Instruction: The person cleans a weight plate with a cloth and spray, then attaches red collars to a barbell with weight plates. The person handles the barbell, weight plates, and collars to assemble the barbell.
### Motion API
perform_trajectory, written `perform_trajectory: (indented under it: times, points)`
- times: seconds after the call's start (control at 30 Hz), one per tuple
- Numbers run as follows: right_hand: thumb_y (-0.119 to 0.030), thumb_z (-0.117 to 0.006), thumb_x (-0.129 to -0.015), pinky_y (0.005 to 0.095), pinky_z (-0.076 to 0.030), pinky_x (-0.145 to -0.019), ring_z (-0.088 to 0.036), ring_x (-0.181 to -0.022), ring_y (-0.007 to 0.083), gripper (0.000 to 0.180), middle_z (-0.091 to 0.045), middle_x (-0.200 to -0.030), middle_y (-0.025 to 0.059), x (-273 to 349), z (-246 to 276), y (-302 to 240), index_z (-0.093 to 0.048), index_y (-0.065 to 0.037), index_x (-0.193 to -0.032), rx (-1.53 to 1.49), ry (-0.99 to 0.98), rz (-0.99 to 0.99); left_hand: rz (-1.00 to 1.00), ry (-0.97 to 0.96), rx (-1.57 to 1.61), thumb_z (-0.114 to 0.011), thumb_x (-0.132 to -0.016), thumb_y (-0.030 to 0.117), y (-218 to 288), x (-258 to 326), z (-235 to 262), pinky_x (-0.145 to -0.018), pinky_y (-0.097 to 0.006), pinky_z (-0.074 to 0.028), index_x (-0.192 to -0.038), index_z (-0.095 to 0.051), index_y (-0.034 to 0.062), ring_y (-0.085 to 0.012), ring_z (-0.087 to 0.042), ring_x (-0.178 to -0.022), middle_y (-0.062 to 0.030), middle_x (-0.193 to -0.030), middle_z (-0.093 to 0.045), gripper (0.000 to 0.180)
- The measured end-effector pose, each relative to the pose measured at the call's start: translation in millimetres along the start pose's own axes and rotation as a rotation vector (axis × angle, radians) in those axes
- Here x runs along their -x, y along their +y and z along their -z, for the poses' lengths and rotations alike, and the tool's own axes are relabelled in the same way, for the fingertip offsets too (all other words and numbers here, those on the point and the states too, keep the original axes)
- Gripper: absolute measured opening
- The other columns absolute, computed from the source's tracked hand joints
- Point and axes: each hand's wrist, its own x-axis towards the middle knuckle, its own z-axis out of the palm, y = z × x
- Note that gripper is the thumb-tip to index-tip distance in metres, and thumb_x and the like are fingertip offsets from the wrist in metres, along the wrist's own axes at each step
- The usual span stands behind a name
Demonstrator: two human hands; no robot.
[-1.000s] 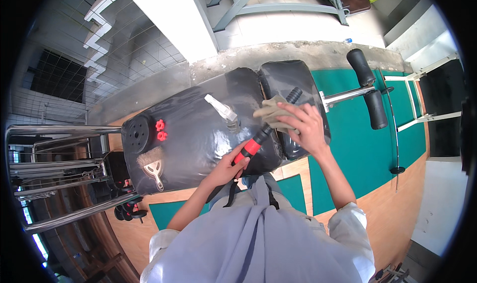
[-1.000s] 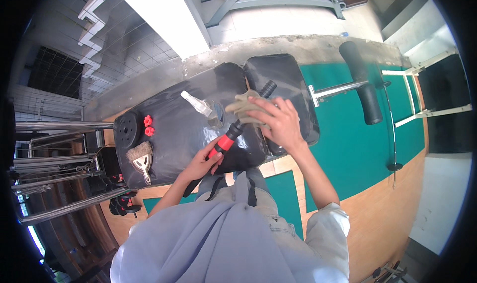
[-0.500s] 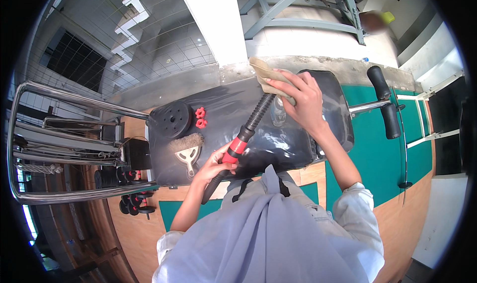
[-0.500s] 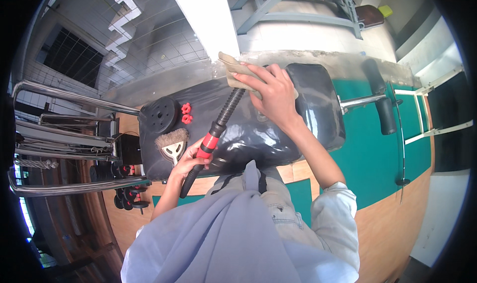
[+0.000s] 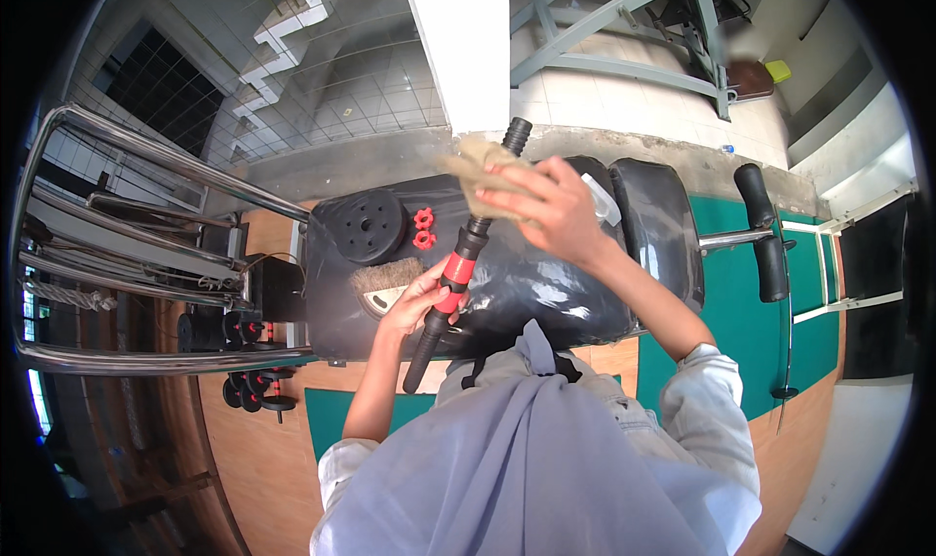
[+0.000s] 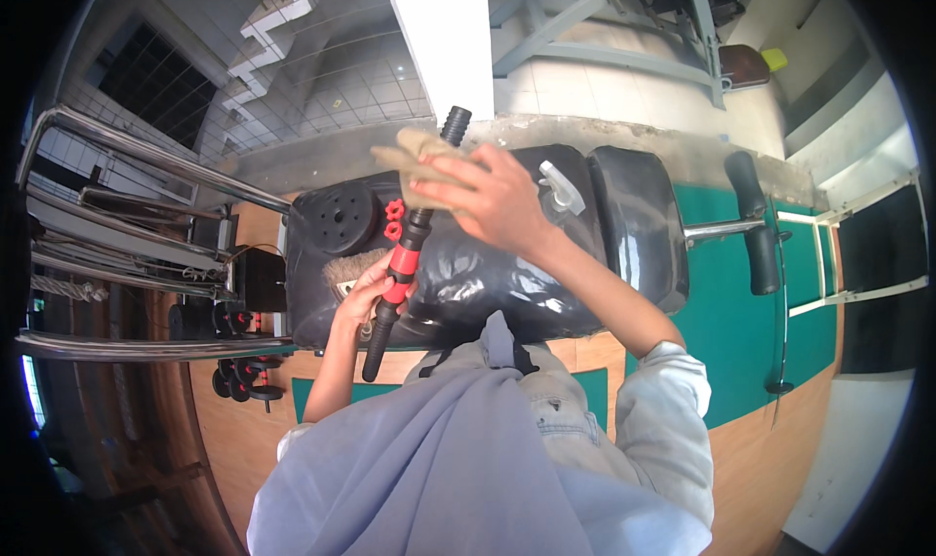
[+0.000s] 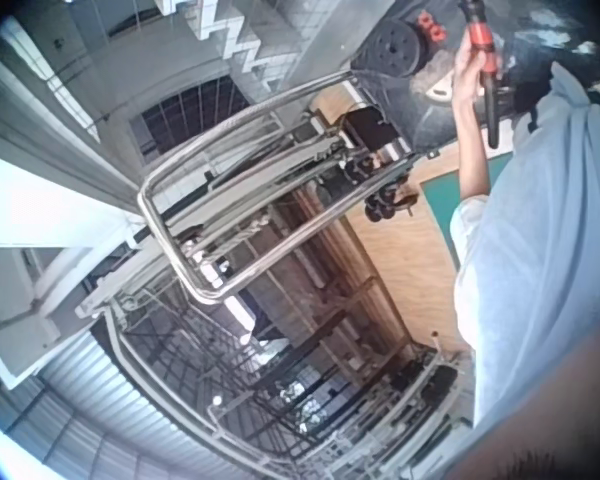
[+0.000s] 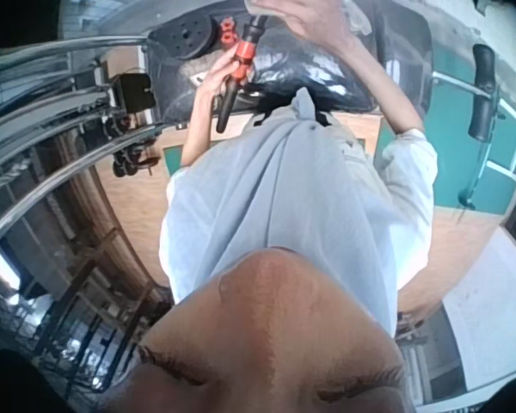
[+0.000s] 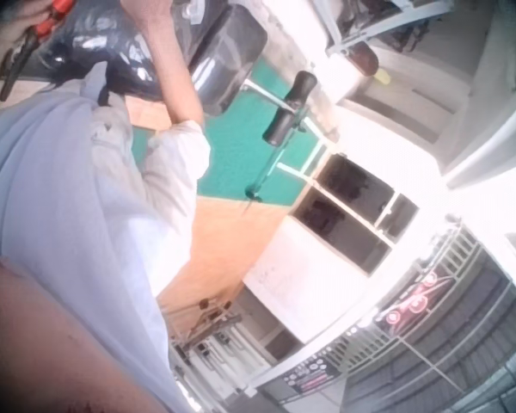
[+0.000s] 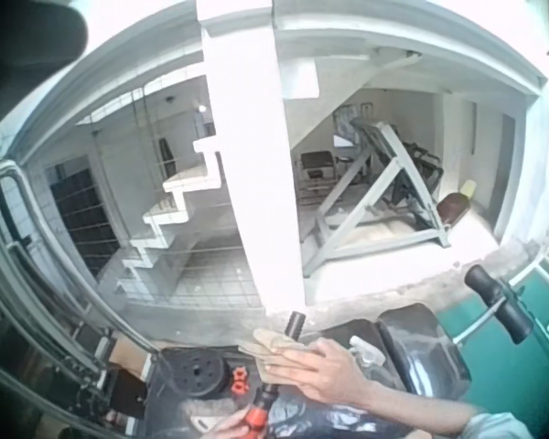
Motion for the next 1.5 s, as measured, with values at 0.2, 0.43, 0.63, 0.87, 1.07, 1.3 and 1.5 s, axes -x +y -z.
perform_trajectory:
  times: [0.2,0.43,0.63,0.87,1.07,1.3,1.5]
  points:
    - [-0.01,-0.067,-0.057,0.0252,-0.042,-0.067,-0.051,-0.081,0.0148,0.051,-0.057,-0.123,-0.0105,-1.5,-14.1,17.0,-0.067,-0.029,-0.105,0.079,-0.098,0.304,-0.025,0.172,-0.166,-0.053,-0.091,0.015,8.7,-17.2,-4.2,-0.043,-0.022,-0.039,-0.13,-0.033,0.0136,-0.0099,-0.048,-0.056,-0.0105,-0.09,-0.054,0.043]
    - [-0.008,-0.068,-0.058,0.0298,-0.047,-0.071,-0.051,-0.08,0.0178,0.049,-0.06,-0.117,-0.0092,-4.2,-20.7,23.0,-0.069,-0.027,-0.103,-0.117,0.058,0.071,-0.06,0.219,-0.202,-0.055,-0.092,0.03,-2.2,-27.6,12.2,-0.058,-0.027,-0.054,-0.134,-0.036,0.0112,-0.0137,-0.058,-0.068,-0.0129,-0.1,-0.057,0.05]
    - [-0.01,-0.068,-0.058,0.0245,-0.042,-0.067,-0.053,-0.084,0.0144,0.047,-0.059,-0.121,-0.01,4.5,-14.9,30.9,-0.069,-0.029,-0.102,0.035,-0.02,0.284,-0.132,0.167,-0.133,-0.05,-0.095,0.03,-3.6,-34.5,21.8,-0.063,-0.034,-0.054,-0.137,-0.032,0.013,-0.0204,-0.062,-0.074,-0.0177,-0.106,-0.058,0.049]
    - [0.001,-0.066,-0.058,0.0301,-0.047,-0.075,-0.051,-0.082,0.0211,0.059,-0.057,-0.123,-0.0044,-18.8,-12.1,62.8,-0.066,-0.023,-0.112,-0.068,0.247,-0.139,-0.121,0.153,-0.059,-0.043,-0.096,0.04,9.2,-45.8,4.3,-0.048,-0.028,-0.049,-0.133,-0.033,0.0068,-0.0193,-0.057,-0.057,-0.0222,-0.094,-0.057,0.051]
    - [-0.006,-0.068,-0.061,0.0298,-0.044,-0.075,-0.046,-0.094,0.0202,0.056,-0.051,-0.131,-0.0096,9.5,-19.2,39.6,-0.066,-0.03,-0.111,0.072,0.268,0.02,-0.062,0.064,0.026,-0.04,-0.097,0.042,6.8,-47.4,-1.5,-0.035,-0.024,-0.036,-0.117,-0.044,0.0034,-0.0124,-0.04,-0.042,-0.0135,-0.064,-0.05,0.043]
    - [-0.025,-0.061,-0.073,0.0262,-0.041,-0.066,-0.05,-0.096,0.0134,0.025,-0.051,-0.132,-0.014,1.1,-14.2,35.2,-0.067,-0.036,-0.095,0.229,0.06,0.361,-0.121,-0.007,0.423,-0.043,-0.096,0.041,3.8,-74.2,-3.7,-0.031,-0.019,-0.031,-0.121,-0.04,0.005,-0.0113,-0.04,-0.049,-0.0077,-0.092,-0.048,0.044]
    - [-0.004,-0.063,-0.066,0.0313,-0.046,-0.077,-0.051,-0.089,0.0221,0.051,-0.056,-0.125,-0.0085,-27.8,-9.5,57.7,-0.066,-0.026,-0.112,0.001,0.057,-0.028,-0.269,0.157,0.309,-0.049,-0.093,0.04,-2.0,-94.6,-21.1,-0.086,-0.032,-0.047,-0.14,-0.028,0.004,-0.0153,-0.05,-0.095,-0.0059,-0.103,-0.051,0.062]
